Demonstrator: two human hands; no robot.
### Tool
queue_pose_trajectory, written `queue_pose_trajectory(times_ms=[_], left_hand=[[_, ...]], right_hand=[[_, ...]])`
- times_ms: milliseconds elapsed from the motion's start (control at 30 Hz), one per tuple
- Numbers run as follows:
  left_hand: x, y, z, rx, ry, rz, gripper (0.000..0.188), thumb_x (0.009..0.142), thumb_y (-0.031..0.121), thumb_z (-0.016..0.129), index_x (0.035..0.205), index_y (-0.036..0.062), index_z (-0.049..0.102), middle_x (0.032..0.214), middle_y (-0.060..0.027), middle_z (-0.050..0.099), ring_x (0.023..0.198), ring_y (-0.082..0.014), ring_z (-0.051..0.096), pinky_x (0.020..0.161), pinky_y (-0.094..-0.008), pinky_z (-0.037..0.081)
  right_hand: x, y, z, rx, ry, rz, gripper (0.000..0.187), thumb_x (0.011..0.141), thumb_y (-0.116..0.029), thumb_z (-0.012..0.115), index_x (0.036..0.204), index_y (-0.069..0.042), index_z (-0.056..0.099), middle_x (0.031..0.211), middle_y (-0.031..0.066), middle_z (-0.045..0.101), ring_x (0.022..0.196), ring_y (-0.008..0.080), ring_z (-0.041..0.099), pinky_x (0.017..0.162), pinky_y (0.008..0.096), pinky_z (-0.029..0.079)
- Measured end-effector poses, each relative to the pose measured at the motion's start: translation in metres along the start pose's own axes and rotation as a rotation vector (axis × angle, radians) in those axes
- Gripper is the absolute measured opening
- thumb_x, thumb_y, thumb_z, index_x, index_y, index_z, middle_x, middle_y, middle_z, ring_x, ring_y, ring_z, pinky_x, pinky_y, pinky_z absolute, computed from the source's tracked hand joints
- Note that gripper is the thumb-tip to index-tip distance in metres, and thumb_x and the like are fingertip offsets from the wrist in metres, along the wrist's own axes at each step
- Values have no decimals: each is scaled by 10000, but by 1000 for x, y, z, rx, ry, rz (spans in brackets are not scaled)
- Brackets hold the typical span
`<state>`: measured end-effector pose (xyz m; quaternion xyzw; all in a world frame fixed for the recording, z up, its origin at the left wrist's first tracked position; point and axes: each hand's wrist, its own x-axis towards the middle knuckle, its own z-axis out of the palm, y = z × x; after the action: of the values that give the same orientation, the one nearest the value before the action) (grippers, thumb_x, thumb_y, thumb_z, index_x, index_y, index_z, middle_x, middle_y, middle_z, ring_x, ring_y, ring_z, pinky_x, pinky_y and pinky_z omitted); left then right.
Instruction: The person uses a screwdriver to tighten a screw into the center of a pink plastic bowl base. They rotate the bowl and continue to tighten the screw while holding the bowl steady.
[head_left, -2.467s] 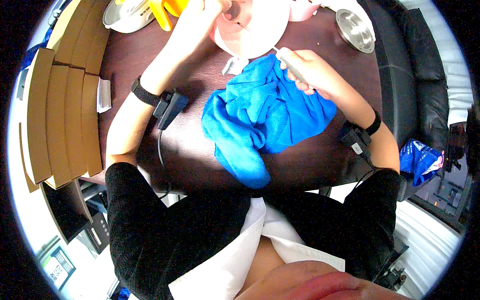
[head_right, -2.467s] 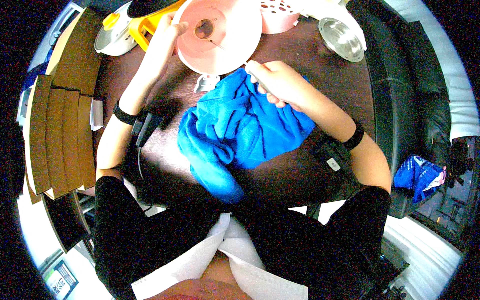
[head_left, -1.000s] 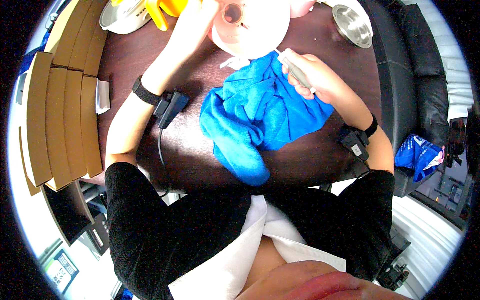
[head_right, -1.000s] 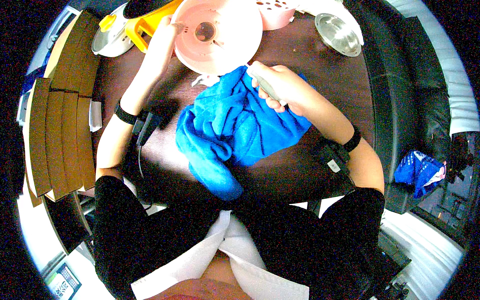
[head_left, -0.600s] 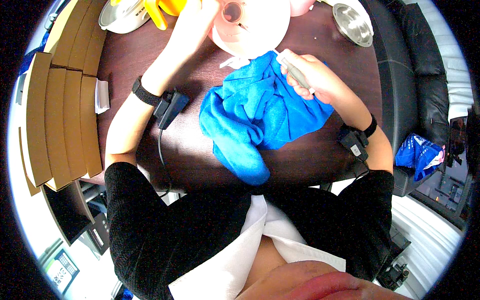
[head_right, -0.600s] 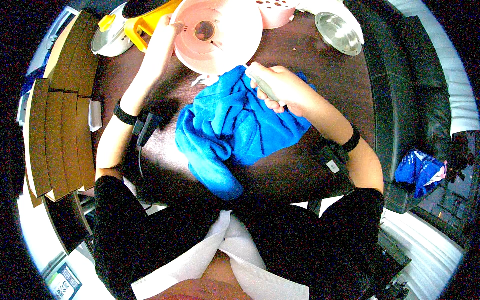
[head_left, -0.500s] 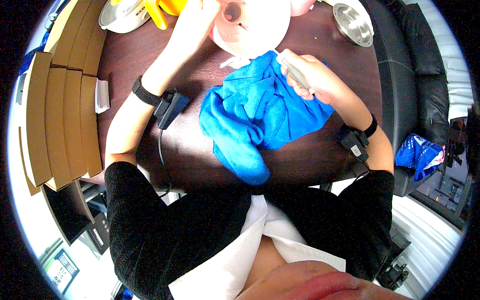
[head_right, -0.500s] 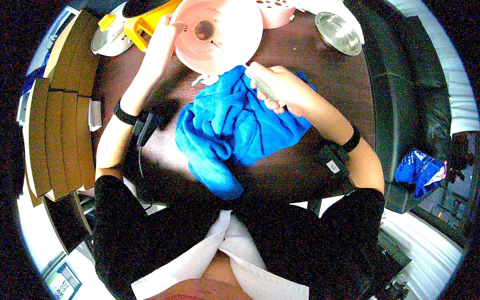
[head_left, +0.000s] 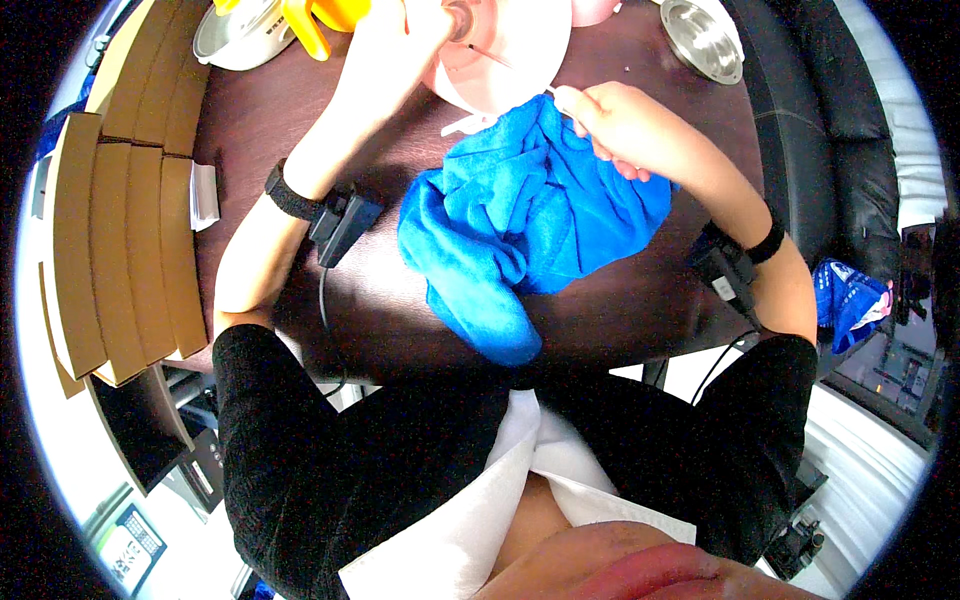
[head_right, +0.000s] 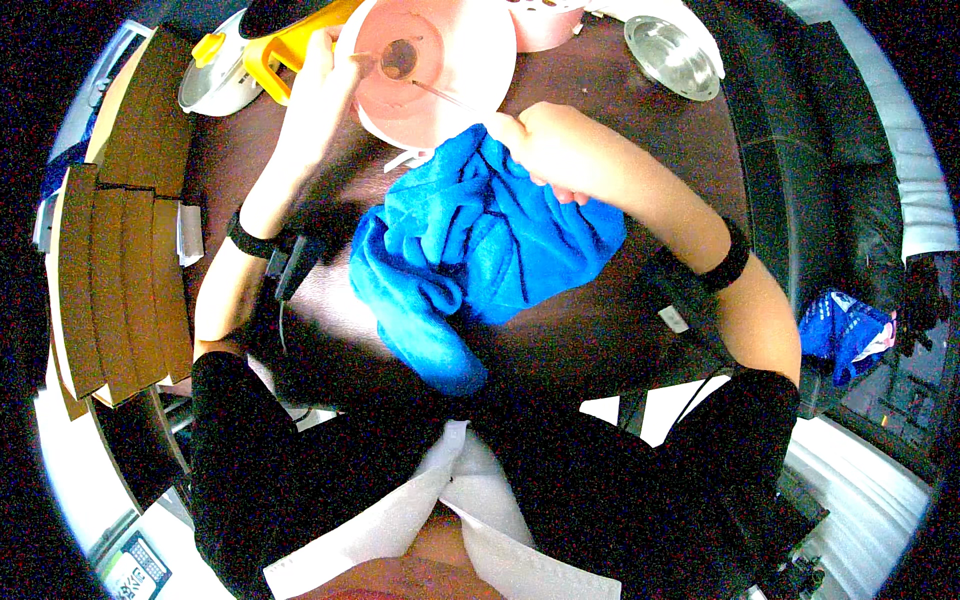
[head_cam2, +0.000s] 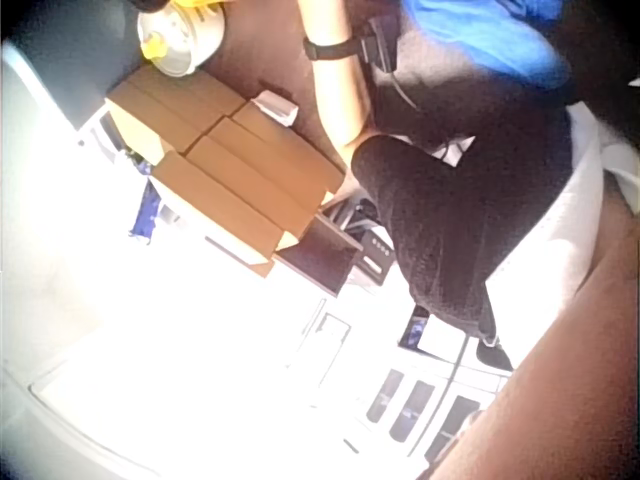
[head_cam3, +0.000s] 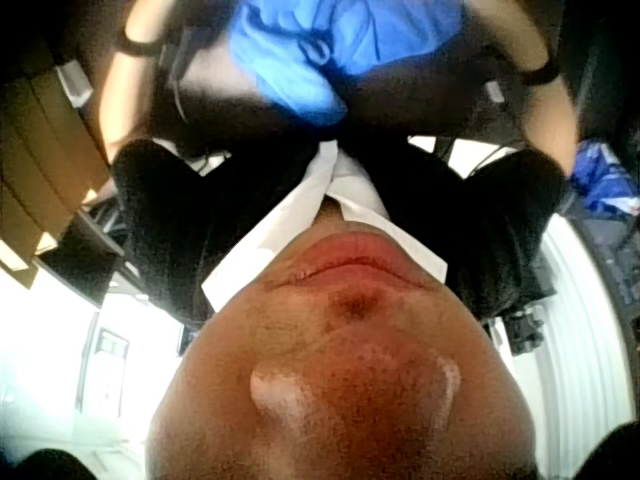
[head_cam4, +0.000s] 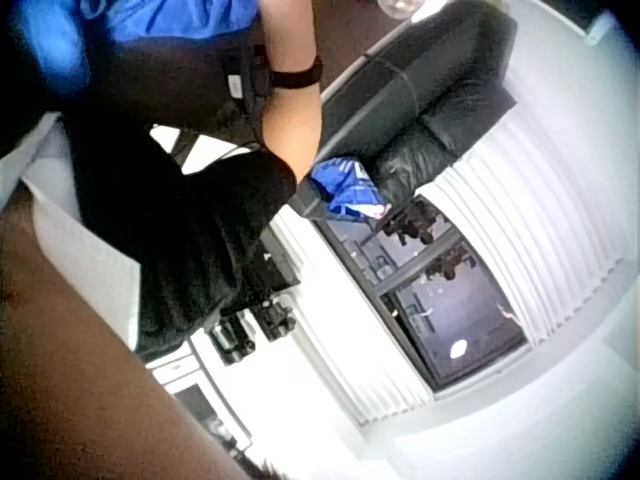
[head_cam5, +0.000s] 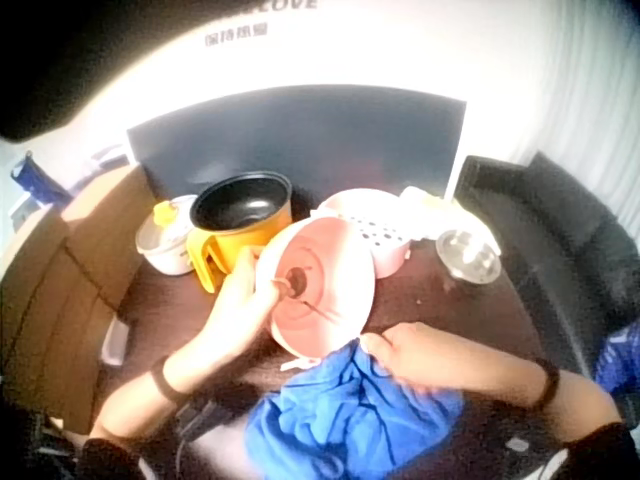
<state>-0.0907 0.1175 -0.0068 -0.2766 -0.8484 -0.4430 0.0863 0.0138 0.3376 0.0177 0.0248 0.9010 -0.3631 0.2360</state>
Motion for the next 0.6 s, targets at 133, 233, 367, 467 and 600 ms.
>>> queue_pose_trajectory(times_ms=[133,233,367,467,600], left_hand=[[-3,13,2,-244,4,-118,346,834,228,473,1068,-23,432,995,-157,529,926,-203,536,795,-323,441],[-7,8,-1,471,76,592,337,802,182,532,1061,-14,443,1015,-179,513,931,-255,538,788,-345,451],[-3,10,2,14,43,180,365,739,129,610,1049,3,465,1032,-209,492,933,-334,530,779,-373,458],[-6,4,-1,478,76,559,356,755,133,587,1058,-5,460,1032,-216,494,932,-343,532,785,-370,455],[0,9,3,105,17,64,343,778,151,559,1060,-15,457,1045,-221,488,944,-342,533,797,-368,449]], right_hand=[[4,12,3,-611,330,-295,443,884,-411,426,781,-7,574,611,188,587,544,322,607,492,418,490],[-2,6,1,-859,490,-375,419,867,-406,450,767,-21,585,624,193,593,571,327,616,517,421,497],[-4,-3,-1,-944,610,-448,389,852,-395,467,762,-37,591,618,182,594,571,332,609,506,418,491],[7,9,-10,-960,616,-551,444,858,-435,470,747,-17,572,586,150,584,484,293,589,442,382,476],[0,9,-13,128,-47,24,490,873,-492,436,768,-21,523,516,60,490,342,159,455,312,289,364]])
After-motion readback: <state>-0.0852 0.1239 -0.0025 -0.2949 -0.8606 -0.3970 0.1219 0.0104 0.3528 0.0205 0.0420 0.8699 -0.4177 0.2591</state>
